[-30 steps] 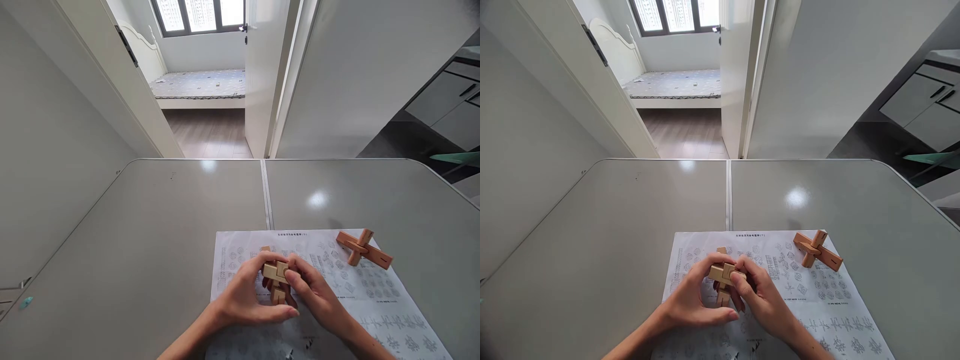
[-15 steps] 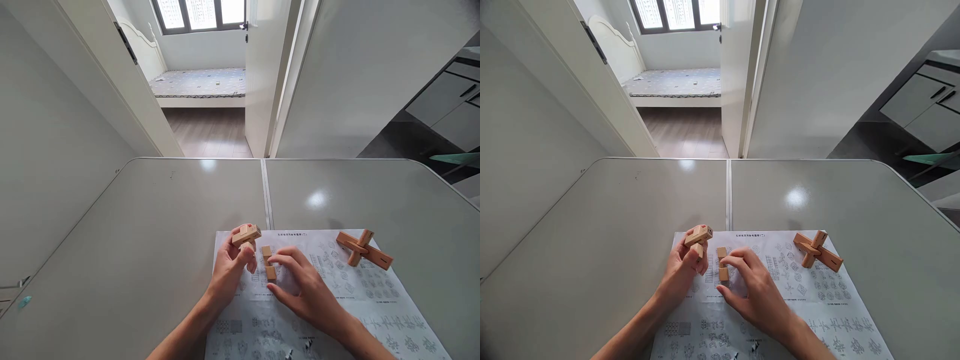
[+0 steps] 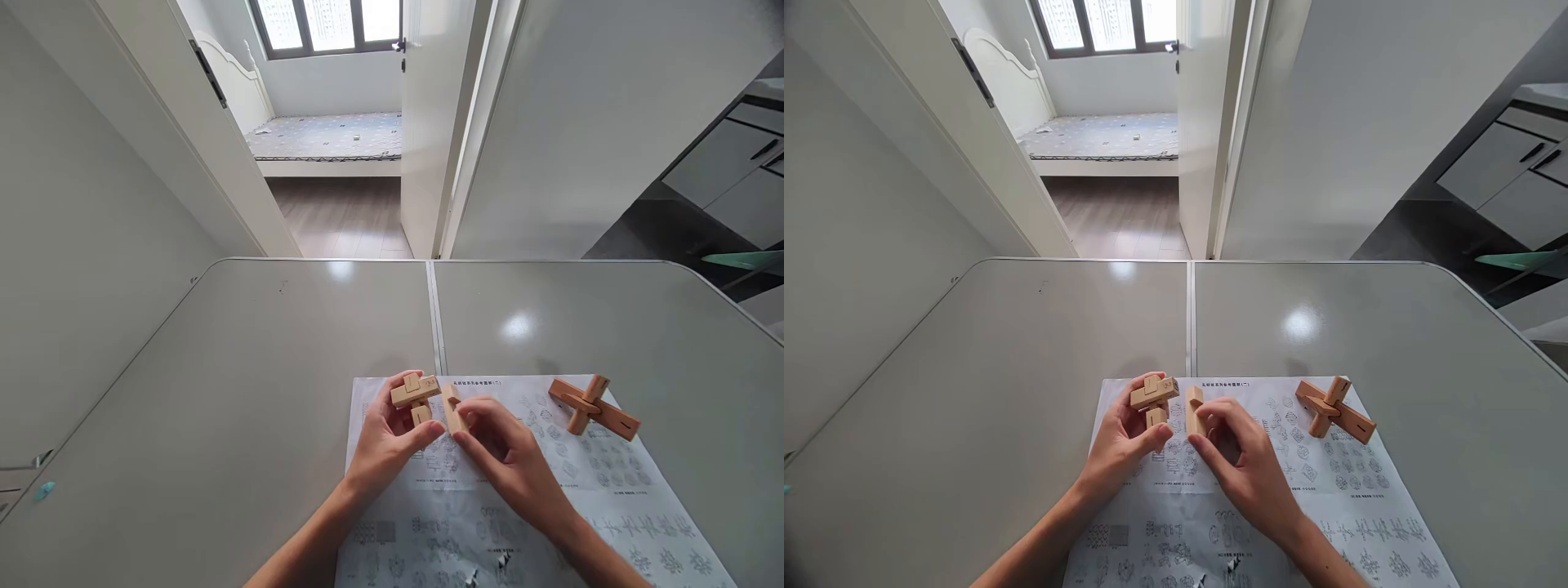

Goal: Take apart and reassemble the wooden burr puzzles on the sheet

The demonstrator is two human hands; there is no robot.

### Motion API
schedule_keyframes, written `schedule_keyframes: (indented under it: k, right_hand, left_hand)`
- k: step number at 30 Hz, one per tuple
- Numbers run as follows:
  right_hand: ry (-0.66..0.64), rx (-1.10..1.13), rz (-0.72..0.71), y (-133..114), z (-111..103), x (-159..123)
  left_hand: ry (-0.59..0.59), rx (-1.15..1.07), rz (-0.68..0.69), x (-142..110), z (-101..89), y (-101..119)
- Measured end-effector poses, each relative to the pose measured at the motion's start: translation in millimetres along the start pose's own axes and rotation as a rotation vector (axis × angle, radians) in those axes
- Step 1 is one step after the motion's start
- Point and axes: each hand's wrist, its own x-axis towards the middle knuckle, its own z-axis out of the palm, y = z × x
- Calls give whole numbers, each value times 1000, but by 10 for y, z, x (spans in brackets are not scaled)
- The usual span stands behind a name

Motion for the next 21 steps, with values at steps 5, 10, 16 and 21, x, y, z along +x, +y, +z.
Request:
schedule_keyframes:
  k: [5, 10, 16, 21]
  right_hand:
    - [-17, 307, 174, -11, -57, 11]
    - [-99, 499, 221, -19, -70, 37]
    - [-195, 565, 267, -125, -43, 53]
    - [-209, 509, 250, -124, -38, 39]
  left_hand:
    - [8, 30, 17, 11, -11, -26]
    - [-1, 47, 29, 15, -20, -38]
    - [-45, 94, 40, -9, -4, -33]
    - [-71, 184, 47, -54, 42, -7]
